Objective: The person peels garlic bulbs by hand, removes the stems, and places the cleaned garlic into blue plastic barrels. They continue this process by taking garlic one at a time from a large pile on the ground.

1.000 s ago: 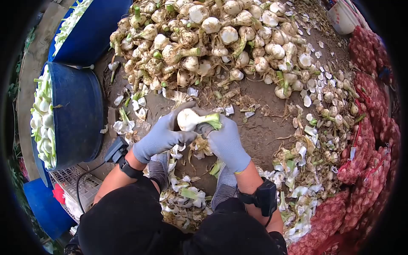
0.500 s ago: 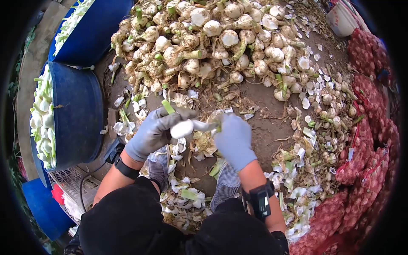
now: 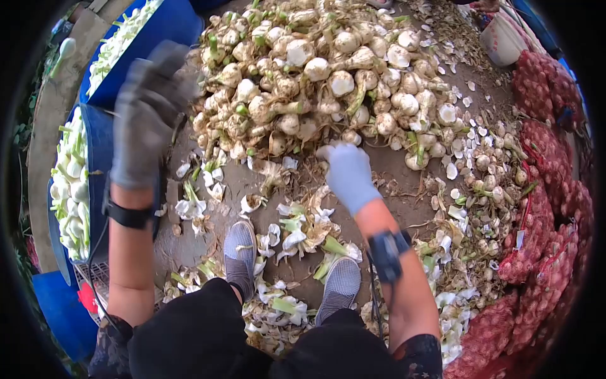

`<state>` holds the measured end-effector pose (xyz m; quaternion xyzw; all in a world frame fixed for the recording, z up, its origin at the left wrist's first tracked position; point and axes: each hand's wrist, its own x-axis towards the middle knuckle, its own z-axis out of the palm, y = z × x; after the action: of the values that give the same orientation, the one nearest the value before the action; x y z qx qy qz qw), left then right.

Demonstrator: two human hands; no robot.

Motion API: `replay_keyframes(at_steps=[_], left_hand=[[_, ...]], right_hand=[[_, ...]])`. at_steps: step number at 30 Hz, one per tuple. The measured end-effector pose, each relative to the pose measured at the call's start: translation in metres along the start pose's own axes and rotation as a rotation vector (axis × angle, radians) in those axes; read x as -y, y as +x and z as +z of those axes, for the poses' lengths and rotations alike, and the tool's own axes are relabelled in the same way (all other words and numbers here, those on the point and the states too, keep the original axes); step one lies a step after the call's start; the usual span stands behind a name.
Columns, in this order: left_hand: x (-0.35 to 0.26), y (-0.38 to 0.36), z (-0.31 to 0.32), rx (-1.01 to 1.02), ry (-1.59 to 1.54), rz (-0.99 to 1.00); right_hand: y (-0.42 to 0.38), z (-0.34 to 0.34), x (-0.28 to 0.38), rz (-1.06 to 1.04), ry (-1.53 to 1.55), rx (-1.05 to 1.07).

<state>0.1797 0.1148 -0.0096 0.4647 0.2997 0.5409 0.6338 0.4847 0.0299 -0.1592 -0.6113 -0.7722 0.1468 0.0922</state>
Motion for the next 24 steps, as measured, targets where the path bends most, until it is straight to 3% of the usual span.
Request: replay_keyframes(at_steps=[1, 3, 4, 6, 7, 9, 10, 11, 13, 14, 17, 19, 21, 24], left_hand=[[0.017, -0.006, 0.026, 0.016, 0.069, -0.209], [0.063, -0.025, 0.050, 0.039, 0.274, -0.445], [0.090, -0.040, 0.043, 0.117, 0.299, -0.503], [0.122, -0.064, 0.041, 0.139, 0.344, -0.632], [0.136, -0.074, 0.035, 0.165, 0.336, -0.687], [0.156, -0.095, 0.042, 0.117, 0.535, -0.493], [0.150, -0.099, 0.051, 0.219, 0.834, -0.188], [0.150, -0.103, 0.062, 0.232, 0.882, -0.095], [0.160, -0.114, 0.068, 0.288, 0.559, -0.267], [0.159, -0.119, 0.072, 0.243, 0.436, -0.450], [0.149, -0.119, 0.079, 0.360, 0.592, -0.324], [0.143, -0.122, 0.082, 0.350, 0.571, -0.379], [0.143, -0.124, 0.077, 0.241, 0.308, -0.614], [0.140, -0.124, 0.071, 0.241, 0.190, -0.637]], right_hand=[[0.011, 0.017, -0.014, 0.008, -0.006, -0.012], [0.027, 0.043, -0.040, -0.053, -0.464, -0.121], [0.028, 0.041, -0.046, -0.048, -0.469, -0.121], [0.029, 0.033, -0.052, 0.207, -0.509, 0.009], [0.023, 0.028, -0.048, 0.206, -0.513, 0.016], [-0.001, 0.014, -0.030, 0.561, 0.258, -0.001], [-0.018, 0.013, -0.013, 0.536, 0.775, -0.032], [-0.034, 0.012, 0.007, 0.487, 1.293, -0.068], [-0.055, -0.014, 0.040, 0.687, 1.425, 0.145], [-0.066, -0.007, 0.040, 0.712, 1.458, 0.110], [-0.076, -0.016, 0.045, 0.660, 1.411, 0.125], [-0.076, -0.020, 0.053, 0.692, 1.342, 0.187], [-0.076, -0.019, 0.060, 0.692, 1.304, 0.208], [-0.074, -0.027, 0.064, 0.653, 1.314, 0.236]])
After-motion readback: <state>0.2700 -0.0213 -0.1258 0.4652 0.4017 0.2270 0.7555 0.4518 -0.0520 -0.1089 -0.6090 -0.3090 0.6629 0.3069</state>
